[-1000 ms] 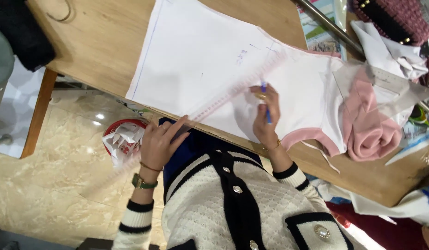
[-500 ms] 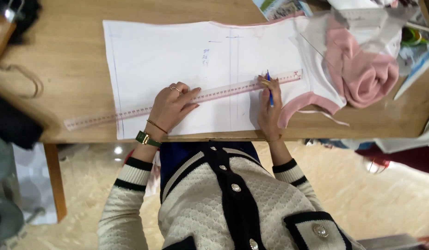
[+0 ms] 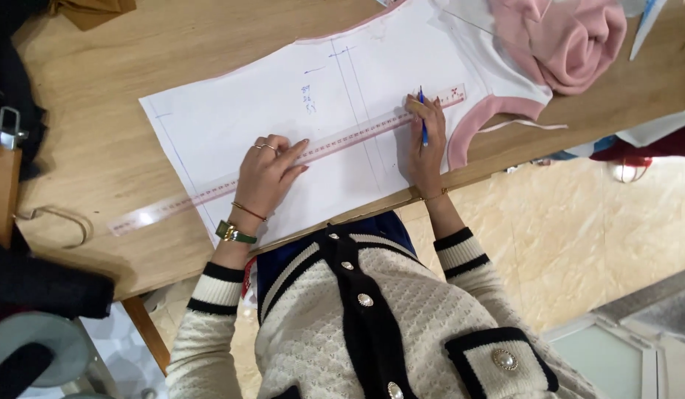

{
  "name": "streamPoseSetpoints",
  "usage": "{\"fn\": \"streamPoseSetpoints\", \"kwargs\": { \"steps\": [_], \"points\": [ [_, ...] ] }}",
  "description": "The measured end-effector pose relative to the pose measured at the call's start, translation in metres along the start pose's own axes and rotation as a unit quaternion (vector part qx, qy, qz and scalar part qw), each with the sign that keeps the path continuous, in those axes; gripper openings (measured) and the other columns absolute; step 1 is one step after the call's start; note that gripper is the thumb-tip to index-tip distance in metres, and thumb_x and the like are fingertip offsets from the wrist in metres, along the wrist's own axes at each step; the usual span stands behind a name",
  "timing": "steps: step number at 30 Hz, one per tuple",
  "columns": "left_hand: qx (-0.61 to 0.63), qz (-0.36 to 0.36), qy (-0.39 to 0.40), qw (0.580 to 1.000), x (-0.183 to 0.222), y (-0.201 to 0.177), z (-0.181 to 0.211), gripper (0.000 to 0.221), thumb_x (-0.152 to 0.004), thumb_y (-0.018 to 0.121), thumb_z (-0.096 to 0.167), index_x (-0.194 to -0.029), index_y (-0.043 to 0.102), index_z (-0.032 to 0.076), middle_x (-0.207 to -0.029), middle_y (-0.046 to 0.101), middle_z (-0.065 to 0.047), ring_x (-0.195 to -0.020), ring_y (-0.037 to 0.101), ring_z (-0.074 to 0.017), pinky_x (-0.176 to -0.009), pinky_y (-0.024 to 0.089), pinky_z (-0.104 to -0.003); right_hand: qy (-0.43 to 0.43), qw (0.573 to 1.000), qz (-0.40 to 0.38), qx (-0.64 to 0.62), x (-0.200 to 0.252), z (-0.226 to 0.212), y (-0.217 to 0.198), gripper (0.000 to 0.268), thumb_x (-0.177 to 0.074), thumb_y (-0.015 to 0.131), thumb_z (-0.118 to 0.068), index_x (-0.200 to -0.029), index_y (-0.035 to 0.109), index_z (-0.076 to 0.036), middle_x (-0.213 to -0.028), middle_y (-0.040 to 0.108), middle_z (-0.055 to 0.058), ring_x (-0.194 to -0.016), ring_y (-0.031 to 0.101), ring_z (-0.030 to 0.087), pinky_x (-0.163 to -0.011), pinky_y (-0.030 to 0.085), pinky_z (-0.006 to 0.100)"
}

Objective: Measuring and drawing lines on a paper pattern for a garment using a ruler and a pen.

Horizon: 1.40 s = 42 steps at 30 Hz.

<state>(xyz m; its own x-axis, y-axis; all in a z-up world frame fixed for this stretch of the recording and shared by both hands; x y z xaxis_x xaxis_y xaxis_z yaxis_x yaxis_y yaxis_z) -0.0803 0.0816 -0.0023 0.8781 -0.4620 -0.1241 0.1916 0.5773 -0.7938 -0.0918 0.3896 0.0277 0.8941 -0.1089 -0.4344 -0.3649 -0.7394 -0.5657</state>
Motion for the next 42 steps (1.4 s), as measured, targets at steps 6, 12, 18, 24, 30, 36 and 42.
{"fn": "streamPoseSetpoints", "kwargs": {
  "steps": [6, 12, 18, 24, 30, 36, 42],
  "points": [
    [0.0, 0.02, 0.015, 1.0, -0.013, 0.019, 0.007, 0.037, -0.098, 0.071, 0.029, -0.133, 0.069, 0.02, -0.104, 0.054, -0.003, -0.101, 0.056, -0.0251, -0.089, 0.043, -0.042, -0.025, 0.999, 0.03, 0.003, 0.028, 0.051, -0.003, 0.039, -0.112, 0.037, -0.031, -0.111, 0.066, -0.005, -0.095, 0.061, 0.011, -0.093, 0.066, 0.031, -0.094, 0.049, 0.045],
    [-0.013, 0.038, 0.018, 0.999, -0.01, 0.023, 0.002, 0.042, -0.097, 0.072, 0.038, -0.135, 0.067, 0.022, -0.109, 0.054, -0.002, -0.109, 0.052, -0.0227, -0.095, 0.038, -0.044, 0.054, 0.988, 0.084, -0.115, 0.024, 0.022, 0.01, 0.016, -0.108, 0.051, 0.0, -0.12, 0.061, 0.001, -0.103, 0.068, 0.015, -0.095, 0.07, 0.025, -0.09, 0.056, 0.043],
    [0.009, 0.046, -0.011, 0.999, -0.007, 0.028, 0.004, 0.031, -0.1, 0.07, 0.034, -0.129, 0.07, 0.022, -0.107, 0.054, -0.001, -0.11, 0.051, -0.0217, -0.097, 0.035, -0.045, 0.07, 0.984, 0.091, -0.135, 0.013, 0.022, 0.028, 0.014, -0.109, 0.047, -0.009, -0.11, 0.057, 0.0, -0.089, 0.069, 0.013, -0.078, 0.073, 0.022, -0.075, 0.061, 0.035],
    [0.012, 0.07, -0.002, 0.997, -0.007, 0.038, 0.001, 0.028, -0.099, 0.069, 0.034, -0.123, 0.072, 0.021, -0.105, 0.054, 0.0, -0.109, 0.052, -0.0224, -0.095, 0.036, -0.045, 0.077, 0.981, 0.111, -0.139, 0.01, 0.026, 0.036, 0.02, -0.112, 0.042, -0.021, -0.11, 0.054, -0.006, -0.088, 0.067, 0.01, -0.078, 0.07, 0.018, -0.073, 0.059, 0.031],
    [0.019, 0.07, -0.022, 0.997, -0.011, 0.04, 0.007, 0.027, -0.098, 0.07, 0.035, -0.12, 0.071, 0.02, -0.106, 0.055, 0.001, -0.109, 0.052, -0.022, -0.095, 0.037, -0.044, 0.084, 0.98, 0.113, -0.138, 0.008, 0.018, 0.041, 0.023, -0.113, 0.038, -0.022, -0.113, 0.055, -0.006, -0.093, 0.067, 0.01, -0.085, 0.07, 0.019, -0.078, 0.059, 0.032],
    [-0.026, 0.076, -0.134, 0.988, -0.017, 0.045, 0.019, 0.038, -0.083, 0.084, 0.04, -0.103, 0.06, 0.018, -0.105, 0.048, 0.002, -0.108, 0.051, -0.023, -0.093, 0.036, -0.045, 0.084, 0.98, 0.116, -0.135, 0.007, 0.017, 0.039, 0.024, -0.112, 0.038, -0.022, -0.113, 0.057, -0.007, -0.097, 0.066, 0.011, -0.089, 0.071, 0.022, -0.082, 0.06, 0.035],
    [-0.048, 0.058, -0.168, 0.983, -0.02, 0.041, 0.024, 0.04, -0.081, 0.087, 0.04, -0.1, 0.059, 0.018, -0.103, 0.048, 0.001, -0.107, 0.052, -0.0228, -0.093, 0.036, -0.047, 0.087, 0.979, 0.116, -0.146, 0.007, 0.015, 0.04, 0.025, -0.112, 0.038, -0.023, -0.114, 0.058, -0.008, -0.096, 0.065, 0.01, -0.09, 0.071, 0.022, -0.083, 0.06, 0.035]
  ]
}}
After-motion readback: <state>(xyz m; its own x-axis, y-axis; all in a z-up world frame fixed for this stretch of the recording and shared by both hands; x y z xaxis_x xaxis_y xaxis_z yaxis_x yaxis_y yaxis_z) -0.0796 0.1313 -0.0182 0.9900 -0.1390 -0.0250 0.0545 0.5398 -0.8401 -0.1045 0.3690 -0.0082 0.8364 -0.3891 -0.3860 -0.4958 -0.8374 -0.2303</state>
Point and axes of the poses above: each hand's wrist, its own x-axis away from the middle knuckle, its own y-axis out of the palm, z = x × y, the point moved 1 cm from there along -x, towards the middle knuckle
